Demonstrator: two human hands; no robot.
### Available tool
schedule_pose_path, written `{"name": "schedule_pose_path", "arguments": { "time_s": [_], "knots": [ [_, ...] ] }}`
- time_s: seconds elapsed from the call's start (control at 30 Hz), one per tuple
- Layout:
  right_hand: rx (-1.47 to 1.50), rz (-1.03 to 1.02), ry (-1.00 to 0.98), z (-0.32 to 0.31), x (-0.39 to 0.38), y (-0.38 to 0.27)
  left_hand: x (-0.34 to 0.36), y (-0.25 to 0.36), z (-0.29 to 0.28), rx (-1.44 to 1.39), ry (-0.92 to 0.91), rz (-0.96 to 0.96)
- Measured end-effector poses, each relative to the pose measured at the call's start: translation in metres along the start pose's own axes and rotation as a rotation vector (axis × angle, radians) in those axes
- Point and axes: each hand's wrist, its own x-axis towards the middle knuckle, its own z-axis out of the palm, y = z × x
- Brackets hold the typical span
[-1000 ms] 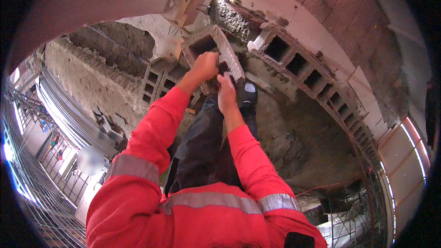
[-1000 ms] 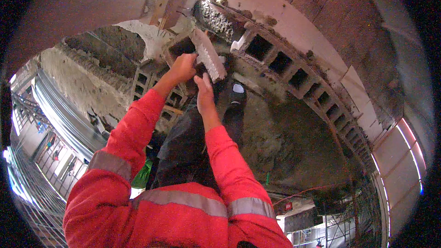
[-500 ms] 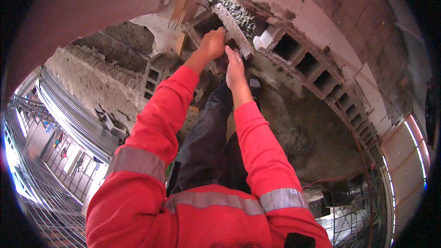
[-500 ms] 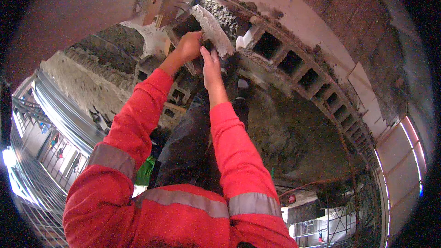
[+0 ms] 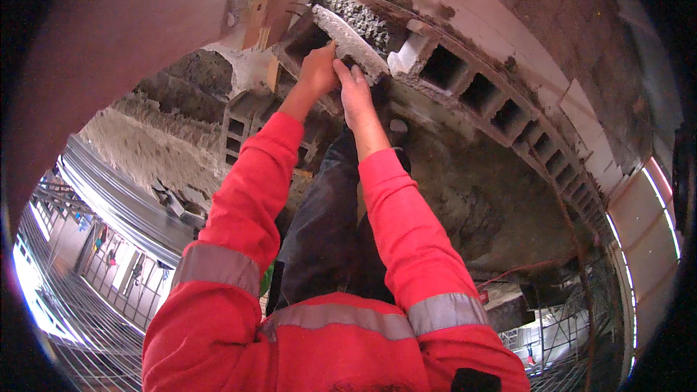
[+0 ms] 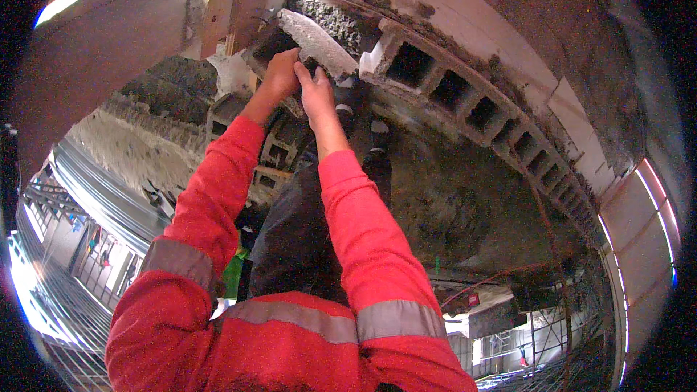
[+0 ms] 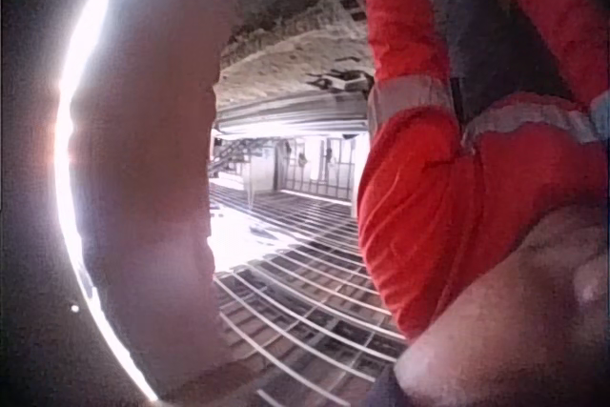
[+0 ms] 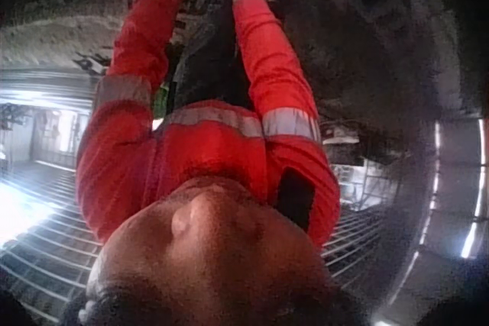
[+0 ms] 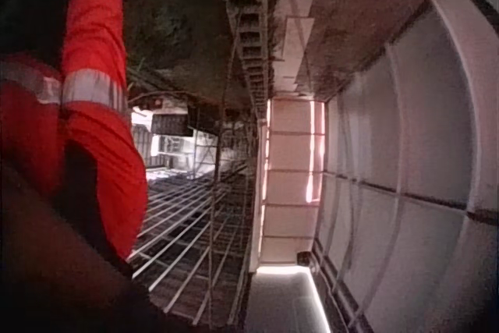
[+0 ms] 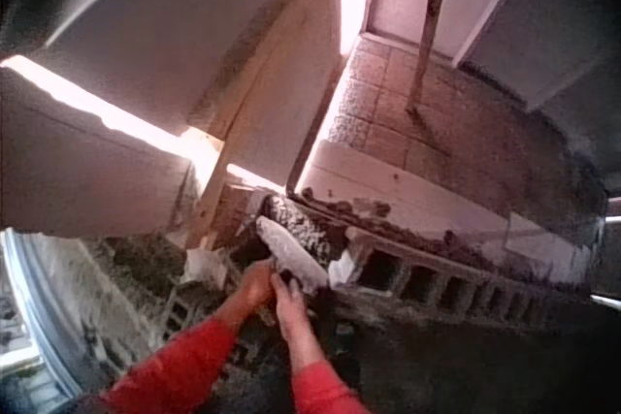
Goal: The person lays hollow concrete blocks onto a mortar bed, using a trowel to apply mortar and a hammer to tap the blocks into place. They also use a green marker to mark the blocks and a piece of cloth to wipe excess mortar.
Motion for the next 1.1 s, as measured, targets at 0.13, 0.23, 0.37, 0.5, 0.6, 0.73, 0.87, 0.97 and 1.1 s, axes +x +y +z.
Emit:
{"name": "schedule_pose_path", "arguments": {
  "time_s": [0.13, 0.23, 0.37, 0.5, 0.6, 0.73, 0.87, 0.97, 1.1],
  "knots": [
    [-0.002, -0.082, -0.07, 0.0, 0.011, -0.001, 0.004, -0.003, 0.002, 0.014, -0.011, -0.045],
    [-0.148, -0.096, -0.002, 0.001, 0.026, 0.015, 0.003, -0.001, 0.005, 0.001, 0.023, -0.105],
    [-0.205, -0.074, -0.041, -0.002, 0.04, 0.01, 0.01, -0.008, 0.011, -0.057, 0.059, -0.108],
    [-0.324, -0.122, 0.027, 0.0, 0.043, -0.002, 0.014, -0.014, 0.019, -0.064, 0.164, -0.094],
    [-0.284, -0.156, 0.029, -0.008, 0.051, -0.001, 0.018, 0.007, 0.02, -0.11, 0.206, -0.142],
    [-0.35, -0.181, 0.052, -0.015, 0.049, -0.011, 0.017, 0.019, 0.016, -0.164, 0.229, -0.167],
    [-0.416, -0.178, 0.072, -0.013, 0.039, -0.023, 0.018, 0.024, 0.016, -0.23, 0.236, -0.234],
    [-0.351, -0.202, 0.068, -0.022, 0.046, -0.021, 0.022, 0.036, 0.021, -0.169, 0.316, -0.193],
    [-0.274, -0.254, 0.046, -0.024, 0.045, -0.022, 0.025, 0.039, 0.02, -0.181, 0.3, -0.2]
  ]
}}
